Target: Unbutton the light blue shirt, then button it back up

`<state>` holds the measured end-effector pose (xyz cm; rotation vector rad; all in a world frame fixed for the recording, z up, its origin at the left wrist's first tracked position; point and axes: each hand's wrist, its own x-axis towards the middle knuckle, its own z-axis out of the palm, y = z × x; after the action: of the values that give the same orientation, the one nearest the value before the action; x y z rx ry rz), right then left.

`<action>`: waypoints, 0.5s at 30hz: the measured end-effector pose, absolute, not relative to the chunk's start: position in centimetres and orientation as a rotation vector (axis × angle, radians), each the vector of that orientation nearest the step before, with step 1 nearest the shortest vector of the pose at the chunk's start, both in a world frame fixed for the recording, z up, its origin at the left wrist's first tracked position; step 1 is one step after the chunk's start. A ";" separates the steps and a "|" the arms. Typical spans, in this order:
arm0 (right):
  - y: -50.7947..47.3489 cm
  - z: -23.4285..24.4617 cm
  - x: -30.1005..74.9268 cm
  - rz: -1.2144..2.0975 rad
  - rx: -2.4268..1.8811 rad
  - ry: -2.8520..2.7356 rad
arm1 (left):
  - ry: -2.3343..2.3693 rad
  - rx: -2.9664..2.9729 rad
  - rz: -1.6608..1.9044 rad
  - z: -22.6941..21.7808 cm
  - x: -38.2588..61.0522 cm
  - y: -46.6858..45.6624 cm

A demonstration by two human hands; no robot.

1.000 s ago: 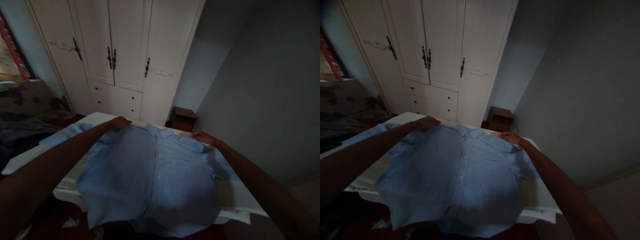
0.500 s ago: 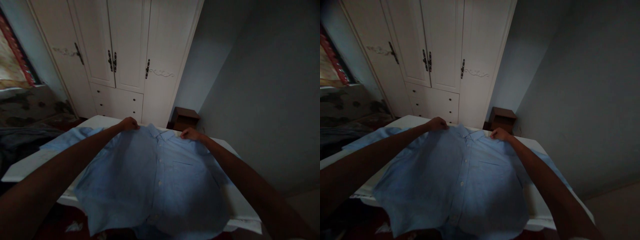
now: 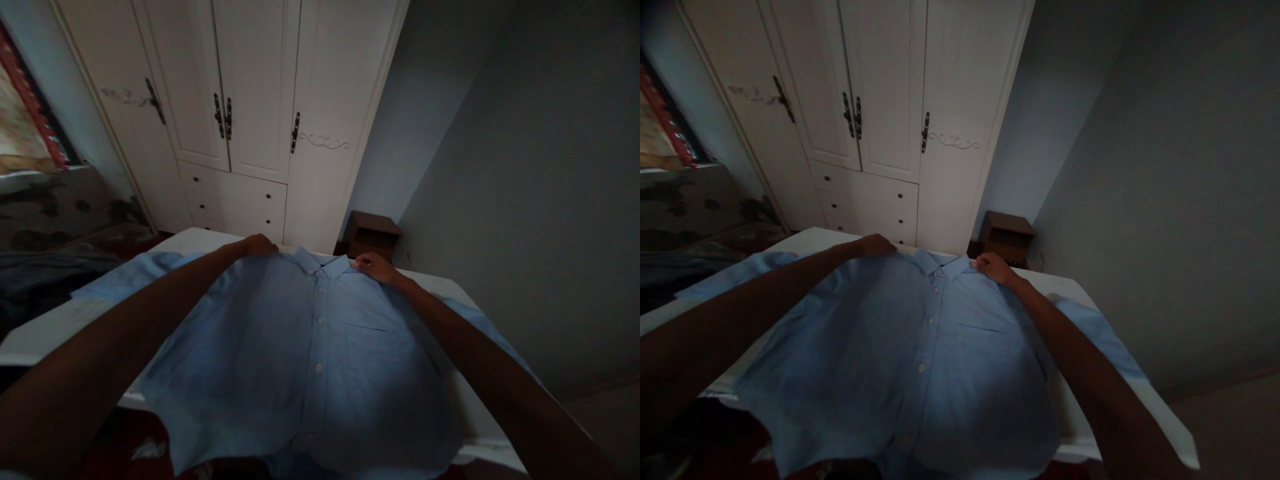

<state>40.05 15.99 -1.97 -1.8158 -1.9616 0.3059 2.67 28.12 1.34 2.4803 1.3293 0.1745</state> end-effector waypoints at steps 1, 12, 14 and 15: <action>16.1 -2.0 39.8 0.333 -1.798 -1.975 | 1.317 2.481 0.135 1.7 2.6 28.2; 18.4 -3.2 39.8 0.367 -1.841 -1.793 | 1.319 2.532 0.089 1.4 2.5 28.7; 18.5 -3.3 40.2 0.350 -1.847 -1.751 | 1.292 2.552 0.097 0.9 2.6 28.9; 18.5 -3.3 40.2 0.346 -1.839 -1.743 | 1.266 2.567 0.104 0.7 2.6 29.0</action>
<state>40.20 18.54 -3.29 -1.8394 -1.7432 0.3460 2.64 29.03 0.72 2.5667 1.2658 0.1036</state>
